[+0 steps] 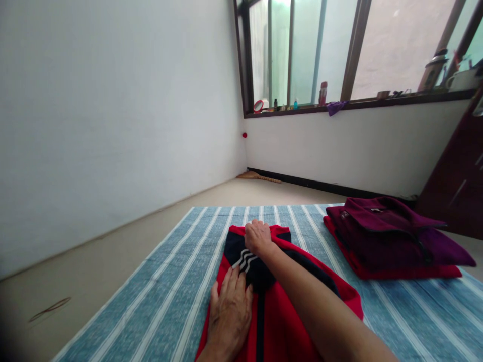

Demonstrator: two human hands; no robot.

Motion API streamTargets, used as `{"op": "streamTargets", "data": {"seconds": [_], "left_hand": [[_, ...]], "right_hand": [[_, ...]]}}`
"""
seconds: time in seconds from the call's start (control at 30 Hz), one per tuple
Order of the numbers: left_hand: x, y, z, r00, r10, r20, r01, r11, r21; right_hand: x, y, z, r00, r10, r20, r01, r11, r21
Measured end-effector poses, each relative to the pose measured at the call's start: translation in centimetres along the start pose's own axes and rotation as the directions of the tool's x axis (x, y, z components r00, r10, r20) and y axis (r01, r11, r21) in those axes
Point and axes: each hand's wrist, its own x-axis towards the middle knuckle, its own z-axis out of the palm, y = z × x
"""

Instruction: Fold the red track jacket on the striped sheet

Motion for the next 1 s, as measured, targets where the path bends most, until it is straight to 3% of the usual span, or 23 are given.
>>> {"op": "streamTargets", "data": {"seconds": [0.2,0.33,0.57,0.77,0.9,1.0], "left_hand": [[-0.1,-1.0,0.9,0.997,0.078,0.001,-0.078,0.997,0.024],[0.1,-1.2,0.7,0.996,0.072,0.060,-0.074,0.997,0.020],[0.7,-0.6,-0.6,0.977,0.021,0.211,-0.034,0.998,0.059],[1.3,-0.6,-2.1,0.934,0.027,0.355,-0.053,0.997,0.063],[2.3,-0.6,-3.7,0.866,0.001,0.499,-0.015,1.000,0.025],[3.7,-1.0,-4.6,0.867,0.036,0.497,-0.041,0.999,-0.001]], "right_hand": [[-3.5,3.5,-5.6,0.988,-0.071,0.135,0.069,0.997,0.021],[-8.1,6.6,-7.1,0.981,-0.105,0.163,0.100,0.994,0.038],[-14.6,11.4,-4.4,0.958,0.131,0.255,-0.147,0.988,0.043],[-18.1,10.6,-1.8,0.967,0.117,0.225,-0.143,0.985,0.101],[-18.3,10.4,-0.9,0.973,0.123,0.196,-0.145,0.984,0.103],[-18.3,10.8,-0.3,0.977,0.130,0.169,-0.154,0.979,0.135]]}}
